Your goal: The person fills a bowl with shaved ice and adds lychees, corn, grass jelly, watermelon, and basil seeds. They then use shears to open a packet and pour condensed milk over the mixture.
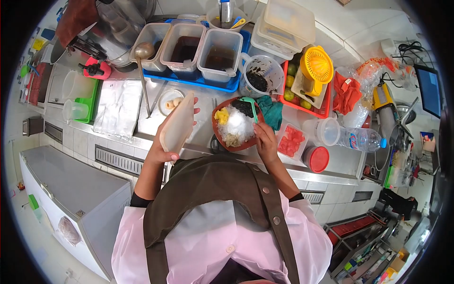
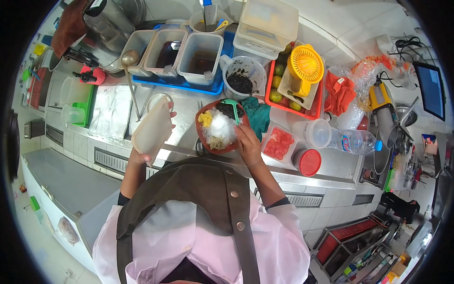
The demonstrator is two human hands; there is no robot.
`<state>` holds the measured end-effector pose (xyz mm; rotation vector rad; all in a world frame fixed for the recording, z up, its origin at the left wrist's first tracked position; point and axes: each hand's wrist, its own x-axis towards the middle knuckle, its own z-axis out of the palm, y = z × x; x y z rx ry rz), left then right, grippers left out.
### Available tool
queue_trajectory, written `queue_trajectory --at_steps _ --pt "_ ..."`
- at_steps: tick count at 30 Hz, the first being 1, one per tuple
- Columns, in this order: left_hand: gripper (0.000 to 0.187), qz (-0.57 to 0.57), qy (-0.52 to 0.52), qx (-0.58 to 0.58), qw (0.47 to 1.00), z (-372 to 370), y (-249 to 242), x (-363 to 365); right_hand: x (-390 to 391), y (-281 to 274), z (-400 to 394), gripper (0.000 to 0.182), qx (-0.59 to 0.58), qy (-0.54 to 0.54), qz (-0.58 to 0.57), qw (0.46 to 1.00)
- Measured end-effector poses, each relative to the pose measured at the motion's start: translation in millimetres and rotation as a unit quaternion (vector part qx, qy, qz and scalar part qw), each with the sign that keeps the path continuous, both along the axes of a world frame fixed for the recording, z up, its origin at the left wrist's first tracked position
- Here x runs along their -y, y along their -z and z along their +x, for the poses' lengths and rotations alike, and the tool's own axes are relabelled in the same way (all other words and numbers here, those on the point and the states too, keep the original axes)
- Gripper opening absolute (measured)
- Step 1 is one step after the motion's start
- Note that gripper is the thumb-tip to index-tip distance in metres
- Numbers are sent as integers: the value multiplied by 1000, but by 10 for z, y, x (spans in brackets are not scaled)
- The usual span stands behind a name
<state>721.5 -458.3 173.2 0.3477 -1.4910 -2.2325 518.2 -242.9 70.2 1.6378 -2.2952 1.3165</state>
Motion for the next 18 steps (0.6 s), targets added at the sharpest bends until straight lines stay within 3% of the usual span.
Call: queue_trajectory --at_steps 10,14,18 --pt "113 -4 -2 -12 1000 27 5 3 -165 -173 118 23 18 54 -30 998" --pt "113 -8 -11 -20 1000 75 -59 -14 -160 -492 89 17 32 99 -69 992" --pt "114 -11 -24 -24 999 143 -52 -15 -35 -877 20 14 142 128 -196 962"
